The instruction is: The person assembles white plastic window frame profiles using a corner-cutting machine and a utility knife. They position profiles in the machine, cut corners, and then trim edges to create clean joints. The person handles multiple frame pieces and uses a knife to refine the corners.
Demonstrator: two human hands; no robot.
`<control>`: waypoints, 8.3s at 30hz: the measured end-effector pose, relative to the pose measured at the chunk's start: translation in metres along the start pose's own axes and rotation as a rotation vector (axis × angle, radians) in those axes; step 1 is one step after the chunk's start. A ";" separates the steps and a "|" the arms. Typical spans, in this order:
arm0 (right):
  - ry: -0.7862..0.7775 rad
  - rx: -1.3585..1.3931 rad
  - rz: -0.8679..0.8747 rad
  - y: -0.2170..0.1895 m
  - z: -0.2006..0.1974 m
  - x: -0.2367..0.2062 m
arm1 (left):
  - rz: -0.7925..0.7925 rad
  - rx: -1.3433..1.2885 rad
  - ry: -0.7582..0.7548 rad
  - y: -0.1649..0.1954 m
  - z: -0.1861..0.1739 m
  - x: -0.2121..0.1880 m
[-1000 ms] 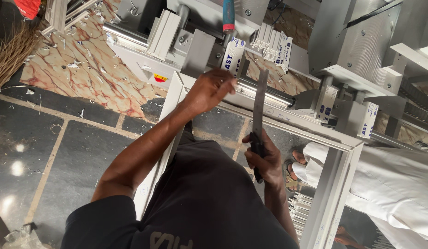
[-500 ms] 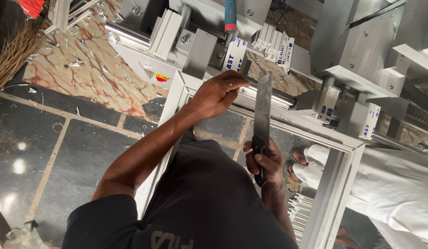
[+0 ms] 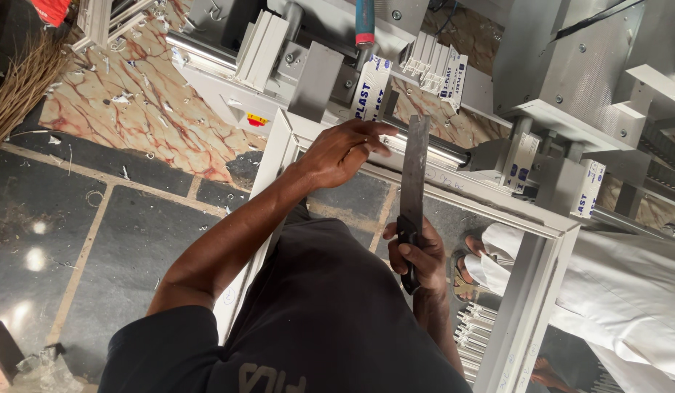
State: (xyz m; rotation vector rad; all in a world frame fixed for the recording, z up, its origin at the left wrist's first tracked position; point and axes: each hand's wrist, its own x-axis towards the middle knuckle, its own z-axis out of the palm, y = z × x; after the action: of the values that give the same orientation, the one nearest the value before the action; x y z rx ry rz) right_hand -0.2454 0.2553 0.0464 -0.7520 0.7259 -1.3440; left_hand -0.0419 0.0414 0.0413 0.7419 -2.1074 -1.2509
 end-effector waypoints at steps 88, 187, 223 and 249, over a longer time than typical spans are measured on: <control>-0.332 -2.071 0.497 0.012 0.147 0.099 | -0.643 0.191 0.118 -0.033 -0.049 -0.120; -0.272 -1.966 0.886 0.019 0.130 0.147 | -0.422 -0.136 0.230 -0.084 -0.034 -0.138; -0.193 -1.853 0.616 0.020 0.137 0.156 | -0.352 -0.159 0.349 -0.077 -0.046 -0.144; -0.224 -1.829 0.846 0.015 0.146 0.204 | -0.481 -0.225 0.187 -0.080 -0.055 -0.140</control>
State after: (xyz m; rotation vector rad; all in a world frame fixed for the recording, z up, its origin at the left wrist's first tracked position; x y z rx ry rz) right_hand -0.0994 0.0618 0.1118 -1.6238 1.7746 0.5122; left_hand 0.1059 0.0758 -0.0354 1.2545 -1.6548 -1.5639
